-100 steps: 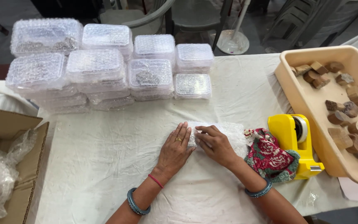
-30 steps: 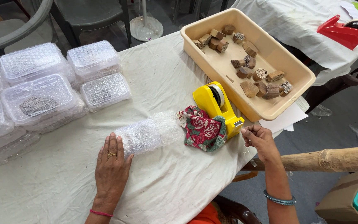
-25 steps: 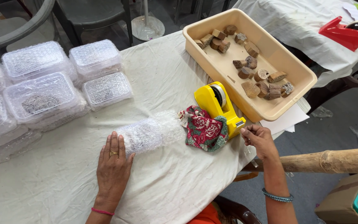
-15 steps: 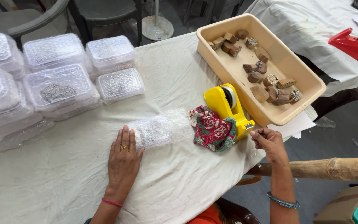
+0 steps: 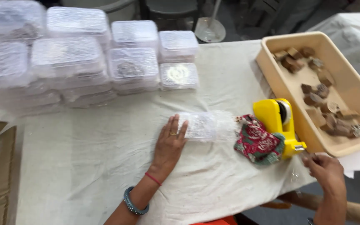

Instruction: The person wraps a small decorative item in bubble wrap and secures it with tape. They then wipe a small plastic container with a cloth, place the decorative item inside, and close the lid.

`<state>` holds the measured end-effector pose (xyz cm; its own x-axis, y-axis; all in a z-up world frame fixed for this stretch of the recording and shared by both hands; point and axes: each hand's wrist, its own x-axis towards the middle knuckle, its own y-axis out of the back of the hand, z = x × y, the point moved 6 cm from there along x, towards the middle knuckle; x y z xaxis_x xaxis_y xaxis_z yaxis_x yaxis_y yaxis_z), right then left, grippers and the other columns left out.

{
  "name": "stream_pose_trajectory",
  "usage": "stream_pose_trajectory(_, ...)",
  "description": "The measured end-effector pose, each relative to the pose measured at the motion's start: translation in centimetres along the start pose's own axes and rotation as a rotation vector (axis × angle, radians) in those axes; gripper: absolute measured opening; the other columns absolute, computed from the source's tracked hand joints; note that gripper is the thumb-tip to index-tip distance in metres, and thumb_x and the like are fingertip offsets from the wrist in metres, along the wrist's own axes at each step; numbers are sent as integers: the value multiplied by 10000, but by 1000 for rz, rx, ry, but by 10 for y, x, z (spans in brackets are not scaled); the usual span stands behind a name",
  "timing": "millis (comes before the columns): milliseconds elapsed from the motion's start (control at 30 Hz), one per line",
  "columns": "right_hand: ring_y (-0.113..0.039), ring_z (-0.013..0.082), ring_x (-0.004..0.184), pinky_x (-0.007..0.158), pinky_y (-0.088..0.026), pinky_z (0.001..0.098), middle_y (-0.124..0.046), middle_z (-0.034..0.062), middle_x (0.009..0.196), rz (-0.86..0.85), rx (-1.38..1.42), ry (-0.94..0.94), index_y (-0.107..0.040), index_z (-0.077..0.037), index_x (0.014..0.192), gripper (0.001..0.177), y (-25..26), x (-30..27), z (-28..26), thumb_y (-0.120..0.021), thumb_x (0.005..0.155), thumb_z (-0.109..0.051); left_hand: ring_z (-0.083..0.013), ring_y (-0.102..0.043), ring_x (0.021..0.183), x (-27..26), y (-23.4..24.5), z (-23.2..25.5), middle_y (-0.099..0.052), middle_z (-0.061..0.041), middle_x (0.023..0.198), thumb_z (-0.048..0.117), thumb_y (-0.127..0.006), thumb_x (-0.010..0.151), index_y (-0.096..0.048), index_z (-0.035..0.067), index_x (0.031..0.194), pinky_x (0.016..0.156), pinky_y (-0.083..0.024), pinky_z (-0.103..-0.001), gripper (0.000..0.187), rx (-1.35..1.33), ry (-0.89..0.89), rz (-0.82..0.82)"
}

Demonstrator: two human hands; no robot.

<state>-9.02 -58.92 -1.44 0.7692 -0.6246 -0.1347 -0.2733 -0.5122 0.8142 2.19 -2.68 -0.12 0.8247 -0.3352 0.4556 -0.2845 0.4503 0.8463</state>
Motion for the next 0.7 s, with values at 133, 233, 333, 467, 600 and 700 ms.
stream_pose_trajectory(133, -570, 164, 654, 595, -481, 323, -704, 117, 810, -111, 247, -38, -760, 90, 982, 323, -2, -8, 10, -807, 896, -218, -347, -357, 1482, 3, -3, 1, -363, -211, 1602, 256, -713, 907, -484, 100, 1511, 1170, -379, -449, 665, -56, 27, 35)
stream_pose_trajectory(233, -576, 139, 687, 622, -477, 297, -692, 85, 835, -132, 402, 42, -722, 71, 1021, 304, -8, -55, -81, -776, 917, -210, -348, -344, 1489, -2, -8, 2, -384, -171, 1577, 249, -717, 912, -495, 110, 1494, 1179, -396, -430, 638, -82, 6, 59)
stream_pose_trajectory(333, -584, 117, 687, 618, -474, 266, -687, 60, 784, -348, 379, 352, -749, 37, 983, 236, -44, -89, -199, -733, 916, -189, -345, -335, 1488, -2, -8, 6, -419, -133, 1482, 244, -723, 915, -504, 114, 1500, 1164, -420, -411, 638, -59, -7, 72)
stream_pose_trajectory(467, -490, 69, 637, 536, -393, 255, -558, -7, 689, -690, 256, 645, -715, 3, 891, 222, -124, -114, -320, -726, 937, -214, -340, -346, 1475, -1, -11, 7, -420, -117, 1453, 117, -710, 889, -534, 138, 1485, 1160, -450, -375, 622, 48, -8, 69)
stream_pose_trajectory(600, -515, 57, 615, 535, -446, 229, -607, -29, 697, -973, 309, 785, -710, -30, 916, 229, -189, -133, -397, -694, 969, -252, -365, -346, 1479, -2, -12, 9, -400, -118, 1478, 3, -673, 881, -558, 148, 1483, 1118, -485, -376, 629, 95, -27, 62)
stream_pose_trajectory(700, -504, 61, 617, 537, -424, 237, -612, -19, 687, -1068, 355, 669, -746, -26, 960, 214, -228, -122, -404, -702, 963, -235, -397, -336, 1484, -3, -11, 8, -380, -161, 1520, 43, -680, 894, -559, 99, 1441, 1111, -487, -416, 563, 23, -30, 105)
